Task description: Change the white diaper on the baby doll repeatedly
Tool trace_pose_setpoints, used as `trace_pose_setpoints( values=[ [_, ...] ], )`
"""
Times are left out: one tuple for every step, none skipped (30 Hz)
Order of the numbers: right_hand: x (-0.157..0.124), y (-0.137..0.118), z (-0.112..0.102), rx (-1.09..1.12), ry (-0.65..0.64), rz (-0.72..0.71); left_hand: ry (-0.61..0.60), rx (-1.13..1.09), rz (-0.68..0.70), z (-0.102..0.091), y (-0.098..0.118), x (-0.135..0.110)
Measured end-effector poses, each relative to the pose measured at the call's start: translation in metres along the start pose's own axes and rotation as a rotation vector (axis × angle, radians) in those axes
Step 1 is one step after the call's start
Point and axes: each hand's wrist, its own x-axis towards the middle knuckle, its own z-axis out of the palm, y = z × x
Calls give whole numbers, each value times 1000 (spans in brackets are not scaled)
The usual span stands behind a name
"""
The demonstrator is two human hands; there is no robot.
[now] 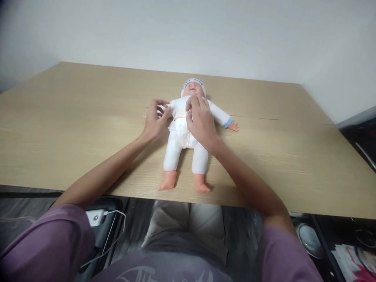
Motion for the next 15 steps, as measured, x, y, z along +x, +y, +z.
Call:
trace_pose_setpoints(
  values=[
    [-11,-6,-10,49,-9,-65,-10,11,50,-6,15,-10],
    [-25,-11,-21,113,-42,-124,-58,11,102,-13,30,-22],
    [-40,-15,-31,185,-97,-166,-141,12,152,-19,44,-36],
    [-56,-17,-39,241,-175,-176,-248,18,194,-25,55,-49],
    [-71,-17,-46,280,-254,-166,-371,46,225,-30,64,-63],
    [-85,-15,-51,289,-319,-142,-483,89,238,-33,70,-74],
    [-97,-12,-53,267,-361,-107,-568,139,232,-36,73,-84],
    [-105,-8,-53,223,-376,-67,-617,189,209,-37,72,-90],
    [-110,-3,-52,164,-370,-28,-628,229,171,-37,70,-94],
    [-113,0,-50,103,-352,4,-605,256,124,-37,67,-95],
    [-112,3,-47,50,-329,30,-569,272,75,-36,64,-94],
    [-111,4,-44,4,-308,52,-541,287,36,-35,61,-92],
    [-108,4,-40,-35,-294,67,-525,310,9,-33,60,-89],
    [-106,3,-37,-69,-283,74,-518,343,-4,-31,59,-85],
    [-104,2,-34,-102,-276,75,-517,385,0,-28,59,-82]
  ],
)
